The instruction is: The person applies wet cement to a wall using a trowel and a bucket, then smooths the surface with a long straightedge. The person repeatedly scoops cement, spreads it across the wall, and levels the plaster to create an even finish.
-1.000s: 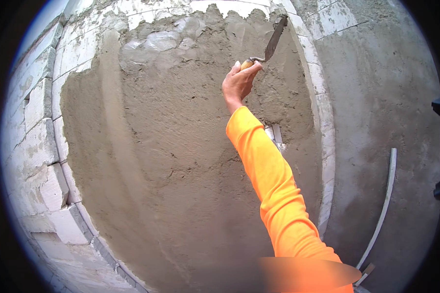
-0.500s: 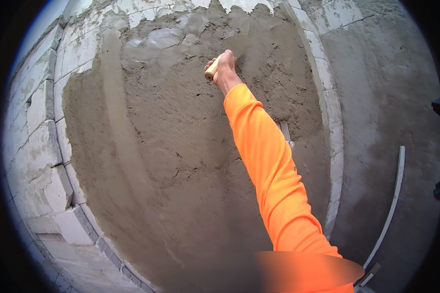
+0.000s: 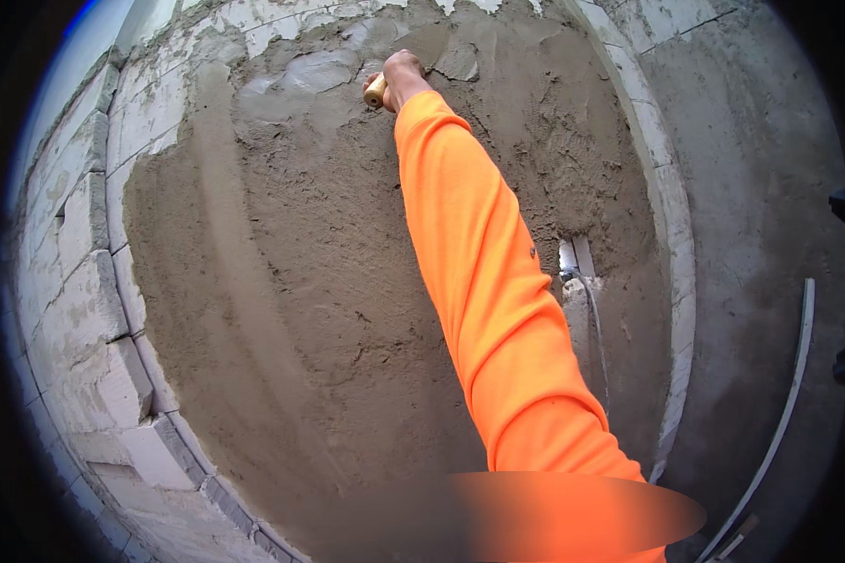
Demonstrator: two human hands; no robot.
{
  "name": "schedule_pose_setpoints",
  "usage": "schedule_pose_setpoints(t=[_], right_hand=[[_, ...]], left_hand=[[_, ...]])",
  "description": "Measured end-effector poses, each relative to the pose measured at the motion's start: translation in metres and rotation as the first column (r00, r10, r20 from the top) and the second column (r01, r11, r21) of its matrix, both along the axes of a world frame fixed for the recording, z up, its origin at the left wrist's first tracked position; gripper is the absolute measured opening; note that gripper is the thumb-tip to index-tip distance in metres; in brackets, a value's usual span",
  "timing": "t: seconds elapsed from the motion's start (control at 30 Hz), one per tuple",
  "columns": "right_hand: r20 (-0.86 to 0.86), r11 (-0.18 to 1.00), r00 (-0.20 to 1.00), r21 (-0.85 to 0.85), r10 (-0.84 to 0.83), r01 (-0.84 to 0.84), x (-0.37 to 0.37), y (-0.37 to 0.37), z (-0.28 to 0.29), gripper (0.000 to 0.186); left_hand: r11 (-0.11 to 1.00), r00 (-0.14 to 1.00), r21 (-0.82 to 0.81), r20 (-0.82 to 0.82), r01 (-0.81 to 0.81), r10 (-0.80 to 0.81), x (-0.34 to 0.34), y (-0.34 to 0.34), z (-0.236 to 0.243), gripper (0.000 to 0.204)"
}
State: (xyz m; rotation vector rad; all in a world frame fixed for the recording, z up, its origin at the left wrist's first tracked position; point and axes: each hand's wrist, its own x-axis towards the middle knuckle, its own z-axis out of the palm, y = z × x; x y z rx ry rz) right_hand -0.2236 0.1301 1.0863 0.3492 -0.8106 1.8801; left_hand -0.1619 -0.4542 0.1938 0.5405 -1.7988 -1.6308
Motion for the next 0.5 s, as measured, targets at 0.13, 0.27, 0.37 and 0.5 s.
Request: schedule_pose_setpoints(t=[0.13, 0.27, 0.37, 0.5], right_hand=[[0.096, 0.987, 0.994, 0.157, -0.06, 0.045, 0.002, -0.001, -0.013, 0.031], [0.164, 0.913, 0.98, 0.372, 0.112, -0.167, 0.024, -0.01, -0.059, 0.031], [0.249, 0.844, 0.949, 0.45, 0.195, -0.292, 0.049, -0.036, -0.141, 0.034], [0.444, 0.711, 0.887, 0.582, 0.128, -0.394, 0.096, -0.096, -0.324, 0.036]], left_hand=[[1.0, 1.0, -0.001, 0.026, 0.002, -0.002, 0.001, -0.001, -0.008, 0.018], [0.999, 0.998, 0.003, 0.021, 0.051, -0.051, 0.0, 0.008, -0.003, 0.017], [0.96, 0.988, 0.244, -0.093, 0.14, -0.12, -0.007, 0.021, 0.022, 0.015], [0.959, 0.985, 0.234, 0.021, 0.16, -0.17, -0.009, 0.04, 0.065, 0.015]])
